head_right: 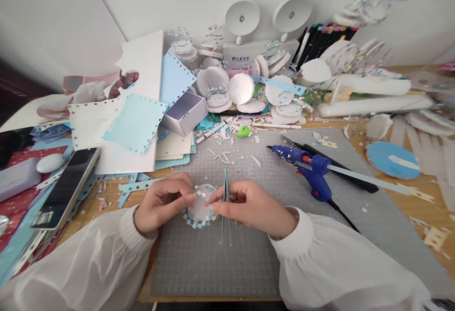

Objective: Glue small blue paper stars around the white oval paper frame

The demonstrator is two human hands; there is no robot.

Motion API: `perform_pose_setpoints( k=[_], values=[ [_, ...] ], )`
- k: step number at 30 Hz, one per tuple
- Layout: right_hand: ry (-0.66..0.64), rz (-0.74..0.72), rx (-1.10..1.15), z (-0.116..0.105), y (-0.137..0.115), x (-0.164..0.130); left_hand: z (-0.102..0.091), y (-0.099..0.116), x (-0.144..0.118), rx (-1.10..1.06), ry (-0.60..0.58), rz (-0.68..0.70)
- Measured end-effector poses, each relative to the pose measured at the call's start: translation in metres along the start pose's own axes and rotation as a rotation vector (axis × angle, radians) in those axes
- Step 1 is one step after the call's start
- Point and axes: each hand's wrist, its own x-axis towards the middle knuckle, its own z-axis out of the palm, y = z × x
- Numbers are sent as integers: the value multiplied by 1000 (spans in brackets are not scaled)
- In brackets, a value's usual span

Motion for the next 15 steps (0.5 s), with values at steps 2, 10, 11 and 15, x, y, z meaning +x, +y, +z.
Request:
perform_pose_setpoints(
  k=[2, 10, 11, 15],
  values=[
    [30, 18, 29, 2, 1, 2, 1, 0, 0, 5, -3, 5],
    [28, -3, 71, 5, 3, 2, 2, 1, 0, 44, -27, 29],
    [18, -8, 65, 5, 4, 2, 1, 1, 0, 50, -31, 34],
    [-2, -29, 38, 4, 4, 2, 1, 2, 1, 85, -40, 48]
  ],
)
